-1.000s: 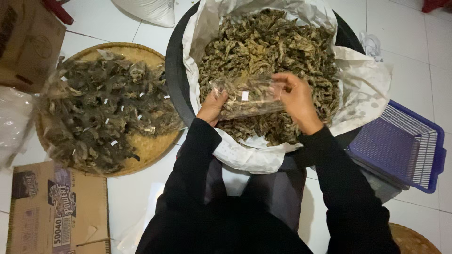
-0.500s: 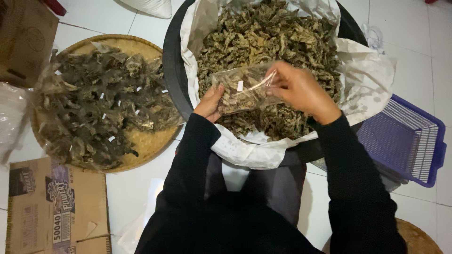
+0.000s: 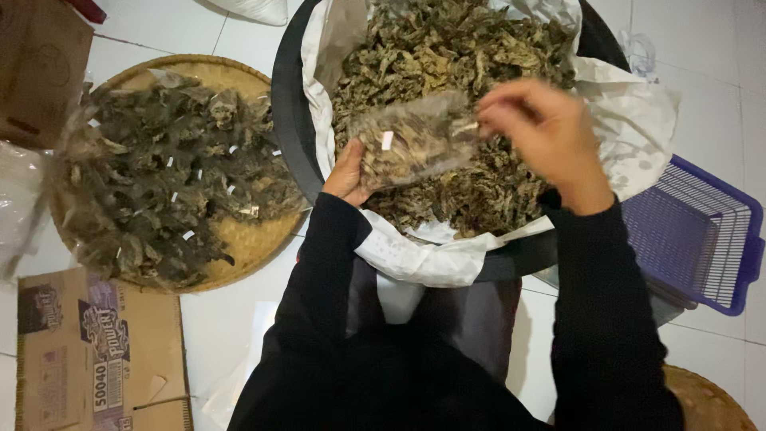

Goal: The person sits on the floor and packs dried sea cucumber pieces from a large sack into small clear plastic bags by hand. They fill each bag, seal it, place filled bags on a woven tray and in a basket, and weigh items on a digital scale.

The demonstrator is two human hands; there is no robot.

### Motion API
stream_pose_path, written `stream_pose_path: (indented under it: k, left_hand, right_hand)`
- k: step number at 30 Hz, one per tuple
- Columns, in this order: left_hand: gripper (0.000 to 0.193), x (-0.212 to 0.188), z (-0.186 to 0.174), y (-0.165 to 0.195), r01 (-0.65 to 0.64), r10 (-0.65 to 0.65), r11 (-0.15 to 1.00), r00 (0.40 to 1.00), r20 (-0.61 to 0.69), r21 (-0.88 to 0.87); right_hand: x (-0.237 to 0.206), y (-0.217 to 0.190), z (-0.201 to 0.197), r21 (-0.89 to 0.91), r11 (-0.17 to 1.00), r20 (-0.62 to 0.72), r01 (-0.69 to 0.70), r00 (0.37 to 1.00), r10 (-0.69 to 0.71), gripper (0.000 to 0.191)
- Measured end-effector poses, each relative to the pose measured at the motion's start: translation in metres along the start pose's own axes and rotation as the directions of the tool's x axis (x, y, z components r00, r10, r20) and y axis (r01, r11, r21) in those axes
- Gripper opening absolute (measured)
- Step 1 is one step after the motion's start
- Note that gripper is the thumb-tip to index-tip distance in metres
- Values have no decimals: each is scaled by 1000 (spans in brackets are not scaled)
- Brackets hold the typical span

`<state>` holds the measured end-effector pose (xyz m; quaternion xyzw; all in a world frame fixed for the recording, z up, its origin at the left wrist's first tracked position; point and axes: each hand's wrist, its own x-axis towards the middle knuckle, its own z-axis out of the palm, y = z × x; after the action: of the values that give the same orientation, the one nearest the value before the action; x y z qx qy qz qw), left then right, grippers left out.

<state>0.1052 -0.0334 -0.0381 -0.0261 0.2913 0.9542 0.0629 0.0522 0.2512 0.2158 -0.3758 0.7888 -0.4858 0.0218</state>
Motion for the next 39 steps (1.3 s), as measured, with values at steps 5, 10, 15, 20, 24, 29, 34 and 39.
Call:
stream_pose_path:
  k: [5, 10, 15, 20, 24, 29, 34, 39]
  left_hand:
    - [77, 9, 1, 5, -69, 66, 989, 997, -30, -131]
    - [67, 20, -14, 2, -63, 47, 995, 979, -198, -74]
    - [61, 24, -27, -1, -79, 75, 995, 994, -78, -54]
    - [68, 21, -24, 0, -77, 72, 996, 992, -104, -53]
    - [83, 20, -19, 1, -40, 37, 999, 983, -182, -14]
    - [92, 8, -14, 2, -4, 5, 1000, 971, -240, 4]
    - [87, -9, 1, 8, -92, 74, 992, 980, -185, -88]
    - [79, -11, 13, 14, -144, 126, 980, 983, -131, -140]
  right_hand:
    - [21, 108, 42, -31, 967, -128, -251, 961, 245, 19]
    - [-9, 184, 136, -790, 612, 317, 29, 875, 367, 86]
    - [-22, 210, 141, -732, 676, 389, 77, 863, 322, 72]
    - [-35, 207, 126, -683, 724, 379, 92, 893, 243, 42]
    - [-36, 187, 132, -599, 801, 345, -6, 900, 265, 40]
    - [-32, 184, 152, -692, 721, 387, -35, 825, 412, 85]
    - [-36, 202, 152, -644, 761, 392, -82, 819, 420, 58]
    - [-42, 176, 122, -468, 860, 224, -203, 914, 338, 42]
